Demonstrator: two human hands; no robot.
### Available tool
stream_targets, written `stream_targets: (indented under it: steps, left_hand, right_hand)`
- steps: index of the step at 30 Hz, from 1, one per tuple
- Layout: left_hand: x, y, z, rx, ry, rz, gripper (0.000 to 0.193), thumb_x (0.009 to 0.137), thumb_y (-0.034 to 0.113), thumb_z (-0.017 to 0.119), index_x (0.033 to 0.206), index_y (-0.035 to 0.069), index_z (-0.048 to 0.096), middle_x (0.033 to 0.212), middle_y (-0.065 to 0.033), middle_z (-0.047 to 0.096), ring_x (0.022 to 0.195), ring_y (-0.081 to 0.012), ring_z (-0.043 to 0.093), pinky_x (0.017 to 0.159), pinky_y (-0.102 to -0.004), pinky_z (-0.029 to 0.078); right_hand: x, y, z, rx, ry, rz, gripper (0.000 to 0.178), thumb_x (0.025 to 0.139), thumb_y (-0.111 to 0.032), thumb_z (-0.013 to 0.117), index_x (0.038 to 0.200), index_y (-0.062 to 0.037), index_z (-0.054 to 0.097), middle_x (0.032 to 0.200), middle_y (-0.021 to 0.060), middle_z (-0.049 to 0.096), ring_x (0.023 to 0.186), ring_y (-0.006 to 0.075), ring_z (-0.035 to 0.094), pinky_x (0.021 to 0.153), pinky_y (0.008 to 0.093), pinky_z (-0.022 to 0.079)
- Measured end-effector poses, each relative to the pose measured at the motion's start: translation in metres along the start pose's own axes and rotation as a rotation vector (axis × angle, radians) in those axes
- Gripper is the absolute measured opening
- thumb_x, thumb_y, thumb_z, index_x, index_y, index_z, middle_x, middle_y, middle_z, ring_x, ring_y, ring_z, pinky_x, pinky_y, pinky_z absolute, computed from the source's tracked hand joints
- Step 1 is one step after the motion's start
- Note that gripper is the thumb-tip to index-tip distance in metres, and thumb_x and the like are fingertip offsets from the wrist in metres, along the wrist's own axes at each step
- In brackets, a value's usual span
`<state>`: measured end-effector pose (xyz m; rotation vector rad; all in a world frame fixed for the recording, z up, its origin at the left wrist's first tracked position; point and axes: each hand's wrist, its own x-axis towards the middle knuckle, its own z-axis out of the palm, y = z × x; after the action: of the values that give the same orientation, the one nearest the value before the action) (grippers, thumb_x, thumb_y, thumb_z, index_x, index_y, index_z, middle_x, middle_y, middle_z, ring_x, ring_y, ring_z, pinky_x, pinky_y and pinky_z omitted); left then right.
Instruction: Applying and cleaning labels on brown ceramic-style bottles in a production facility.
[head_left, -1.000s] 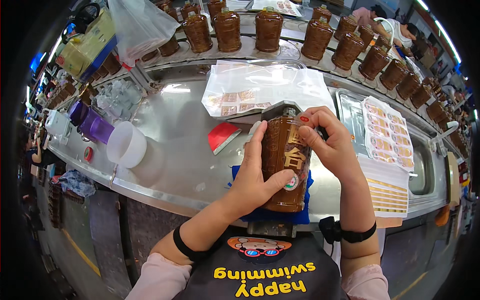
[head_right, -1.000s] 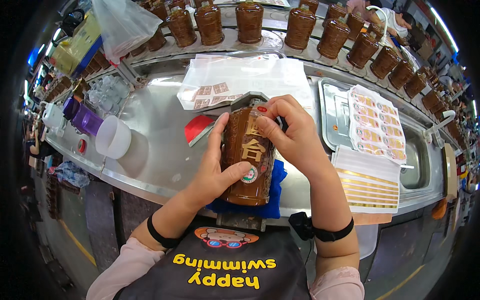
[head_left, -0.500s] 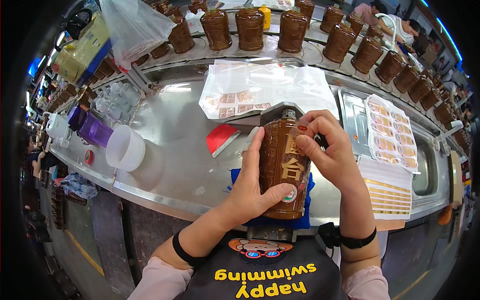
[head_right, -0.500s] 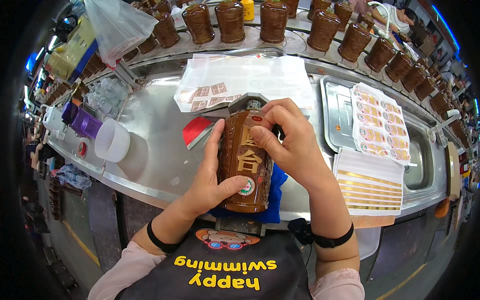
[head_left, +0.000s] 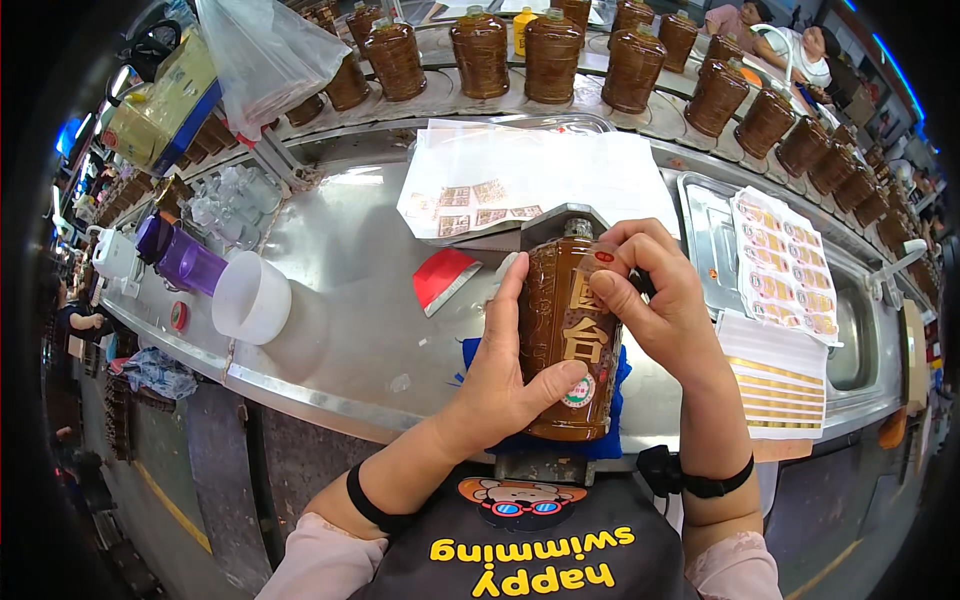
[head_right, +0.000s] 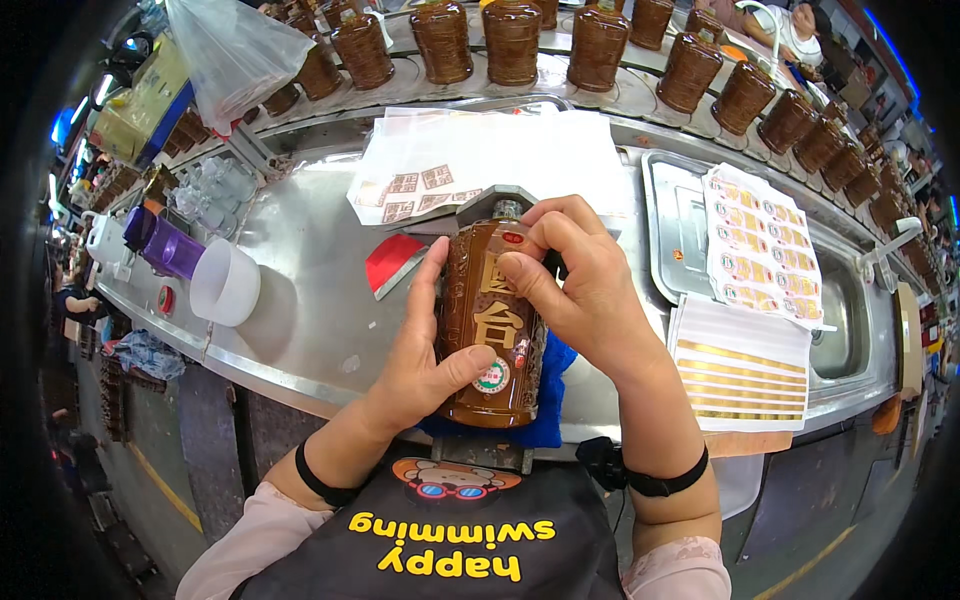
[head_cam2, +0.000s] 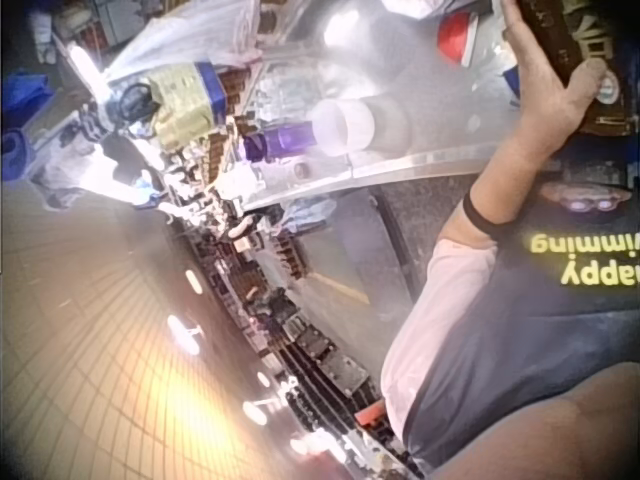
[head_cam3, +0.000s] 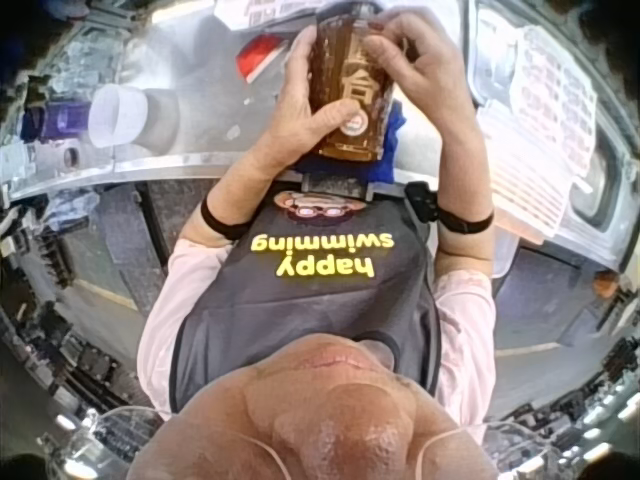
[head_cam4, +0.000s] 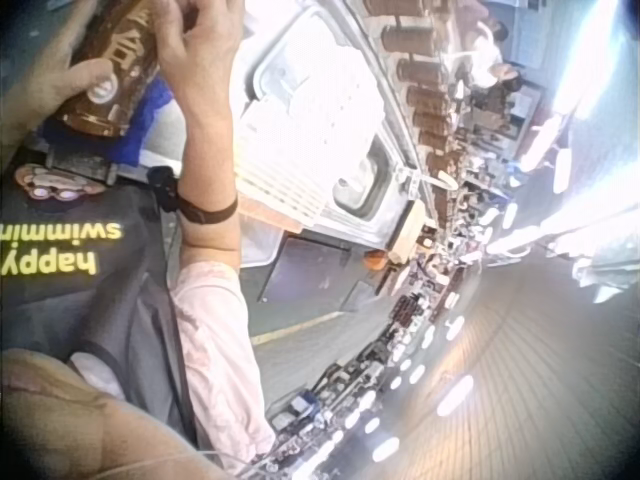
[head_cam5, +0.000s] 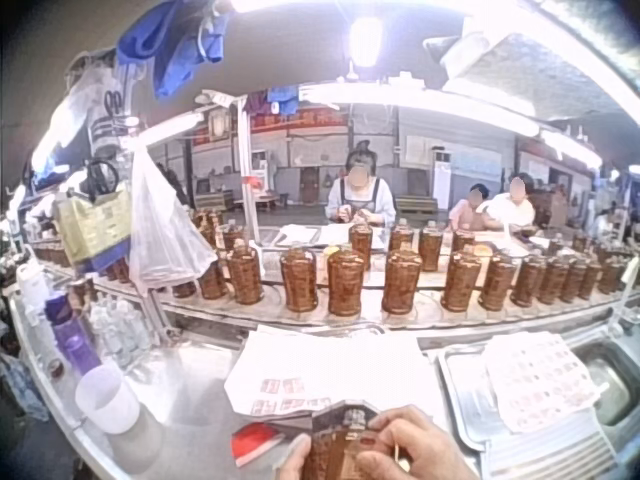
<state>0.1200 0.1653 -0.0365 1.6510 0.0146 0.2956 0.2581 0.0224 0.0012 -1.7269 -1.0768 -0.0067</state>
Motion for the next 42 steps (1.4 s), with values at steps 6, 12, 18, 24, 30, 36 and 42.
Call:
stream_targets:
  steps: [6, 12, 18, 24, 30, 36, 42]
  left_hand:
    - [0.0005, -0.0034, -0.0024, 0.015, -0.009, -0.008, 0.102, 0.085, 0.035, 0.070, 0.149, -0.003, 0.000, 0.143, -0.0254, 0.023, 0.135, -0.0328, 0.028, 0.113, -0.0403, 0.021]
    - [0.0016, -0.0029, -0.0028, -0.005, -0.010, -0.020, 0.101, 0.086, 0.036, 0.069, 0.149, -0.003, 0.000, 0.144, -0.0240, 0.022, 0.136, -0.0318, 0.028, 0.113, -0.0395, 0.022]
    - [0.0023, -0.0035, -0.0035, -0.060, -0.013, -0.034, 0.100, 0.086, 0.035, 0.069, 0.149, -0.003, 0.001, 0.145, -0.0223, 0.022, 0.137, -0.0310, 0.028, 0.113, -0.0389, 0.024]
    - [0.0041, -0.0046, -0.0055, -0.050, -0.008, -0.015, 0.100, 0.086, 0.035, 0.069, 0.149, -0.003, 0.001, 0.146, -0.0217, 0.022, 0.137, -0.0302, 0.028, 0.113, -0.0387, 0.023]
    - [0.0049, -0.0049, -0.0059, -0.073, 0.007, -0.020, 0.101, 0.085, 0.036, 0.069, 0.149, -0.003, 0.001, 0.146, -0.0220, 0.022, 0.137, -0.0301, 0.028, 0.113, -0.0386, 0.023]
    - [0.0050, -0.0056, -0.0041, -0.055, 0.005, -0.021, 0.102, 0.085, 0.035, 0.070, 0.149, -0.003, 0.001, 0.146, -0.0216, 0.023, 0.137, -0.0297, 0.028, 0.113, -0.0382, 0.023]
    - [0.0053, -0.0060, -0.0060, -0.062, 0.004, -0.033, 0.102, 0.084, 0.035, 0.071, 0.149, -0.003, 0.001, 0.146, -0.0219, 0.023, 0.137, -0.0300, 0.028, 0.113, -0.0384, 0.023]
  right_hand:
    - [0.0025, 0.0011, 0.0016, -0.017, 0.005, -0.009, 0.022, 0.085, -0.015, 0.070, 0.079, -0.0004, 0.055, 0.100, 0.0153, 0.059, 0.088, 0.0286, 0.060, 0.076, 0.0340, 0.048]
    - [0.0048, 0.0011, 0.0021, -0.017, 0.001, 0.002, 0.021, 0.084, -0.014, 0.070, 0.079, -0.0006, 0.055, 0.098, 0.0153, 0.059, 0.088, 0.0286, 0.060, 0.076, 0.0343, 0.048]
    - [0.0066, 0.0056, 0.0048, -0.022, 0.009, -0.032, 0.021, 0.083, -0.014, 0.071, 0.078, -0.0008, 0.055, 0.097, 0.0154, 0.058, 0.088, 0.0290, 0.060, 0.075, 0.0347, 0.048]
    - [0.0078, 0.0063, 0.0056, -0.019, 0.007, -0.034, 0.023, 0.083, -0.015, 0.071, 0.077, -0.0012, 0.054, 0.097, 0.0160, 0.058, 0.088, 0.0292, 0.059, 0.075, 0.0348, 0.047]
    - [0.0084, 0.0072, 0.0077, -0.016, 0.006, -0.028, 0.023, 0.083, -0.015, 0.071, 0.077, -0.0009, 0.054, 0.097, 0.0161, 0.058, 0.088, 0.0287, 0.059, 0.075, 0.0348, 0.048]
    - [0.0087, 0.0074, 0.0080, -0.006, 0.003, -0.007, 0.023, 0.083, -0.014, 0.071, 0.077, -0.0002, 0.054, 0.097, 0.0158, 0.058, 0.087, 0.0283, 0.059, 0.075, 0.0344, 0.048]
    - [0.0097, 0.0083, 0.0091, -0.016, 0.005, -0.026, 0.022, 0.084, -0.014, 0.070, 0.078, -0.0003, 0.054, 0.097, 0.0156, 0.058, 0.087, 0.0284, 0.059, 0.075, 0.0345, 0.048]
